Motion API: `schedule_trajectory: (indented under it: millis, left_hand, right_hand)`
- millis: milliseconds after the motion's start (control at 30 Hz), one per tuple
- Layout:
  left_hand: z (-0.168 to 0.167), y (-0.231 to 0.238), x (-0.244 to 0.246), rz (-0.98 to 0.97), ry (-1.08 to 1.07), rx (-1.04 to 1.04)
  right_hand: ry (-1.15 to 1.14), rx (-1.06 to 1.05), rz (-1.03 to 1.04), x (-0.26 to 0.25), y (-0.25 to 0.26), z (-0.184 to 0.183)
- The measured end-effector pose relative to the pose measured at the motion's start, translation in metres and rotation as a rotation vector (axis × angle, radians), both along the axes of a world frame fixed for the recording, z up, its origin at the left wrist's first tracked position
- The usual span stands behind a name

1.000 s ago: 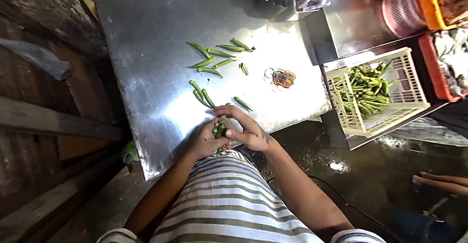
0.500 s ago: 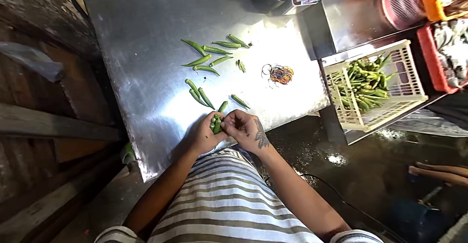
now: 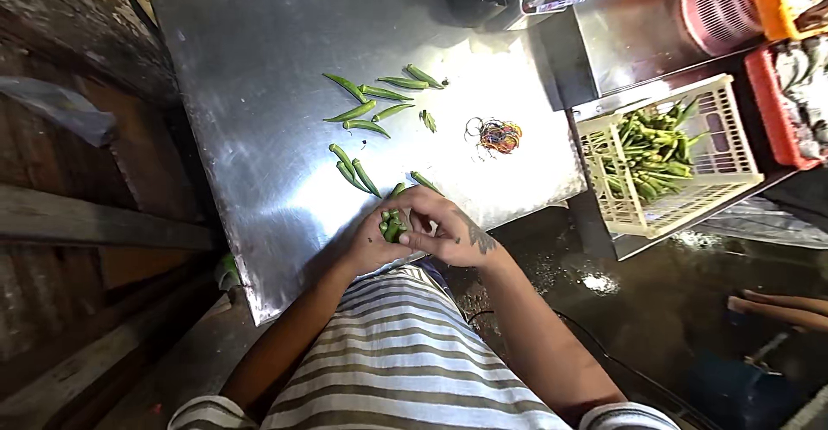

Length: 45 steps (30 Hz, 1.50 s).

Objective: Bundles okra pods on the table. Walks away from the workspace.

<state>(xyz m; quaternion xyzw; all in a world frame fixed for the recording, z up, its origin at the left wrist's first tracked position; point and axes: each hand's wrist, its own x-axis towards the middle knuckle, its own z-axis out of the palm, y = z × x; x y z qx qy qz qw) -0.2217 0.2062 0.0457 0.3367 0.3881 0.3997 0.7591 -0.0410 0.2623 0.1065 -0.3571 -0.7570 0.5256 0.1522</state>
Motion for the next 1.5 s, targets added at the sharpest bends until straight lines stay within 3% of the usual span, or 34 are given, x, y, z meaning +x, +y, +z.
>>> schedule_trajectory:
  millis: [100, 267, 400, 600, 767, 833, 967, 1033, 1200, 1500]
  left_hand:
    - [0.005, 0.006, -0.004, -0.133, 0.071, -0.023]
    - [0.007, 0.008, -0.004, -0.245, 0.237, -0.056]
    - [0.006, 0.009, 0.001, -0.269, 0.152, -0.026]
    - [0.017, 0.024, 0.007, -0.5, 0.462, -0.097]
    - [0.017, 0.026, 0.019, -0.409, 0.465, -0.002]
    - [0.017, 0.026, 0.024, -0.364, 0.487, -0.013]
    - [0.018, 0.022, 0.026, -0.252, 0.399, -0.126]
    - [0.02, 0.021, 0.024, -0.22, 0.364, -0.16]
    - [0.024, 0.024, 0.026, -0.165, 0.326, -0.175]
    - [0.02, 0.026, 0.037, -0.174, 0.292, -0.203]
  right_hand:
    - [-0.182, -0.034, 0.171, -0.006, 0.008, 0.004]
    - [-0.149, -0.112, 0.16, -0.005, 0.016, -0.004]
    - [-0.02, -0.206, 0.11, 0.012, 0.018, -0.009]
    - [-0.052, -0.233, -0.006, 0.034, 0.027, -0.017]
    - [0.039, -0.329, -0.006, 0.05, 0.041, -0.007]
    - [0.031, -0.322, -0.136, 0.071, 0.054, 0.001]
    - [-0.314, 0.121, -0.695, 0.129, 0.092, -0.026]
    - [-0.532, 0.22, -0.844, 0.147, 0.104, -0.04]
    - [-0.826, 0.184, -0.863, 0.146, 0.114, -0.076]
    - [-0.908, 0.159, -0.822, 0.144, 0.116, -0.079]
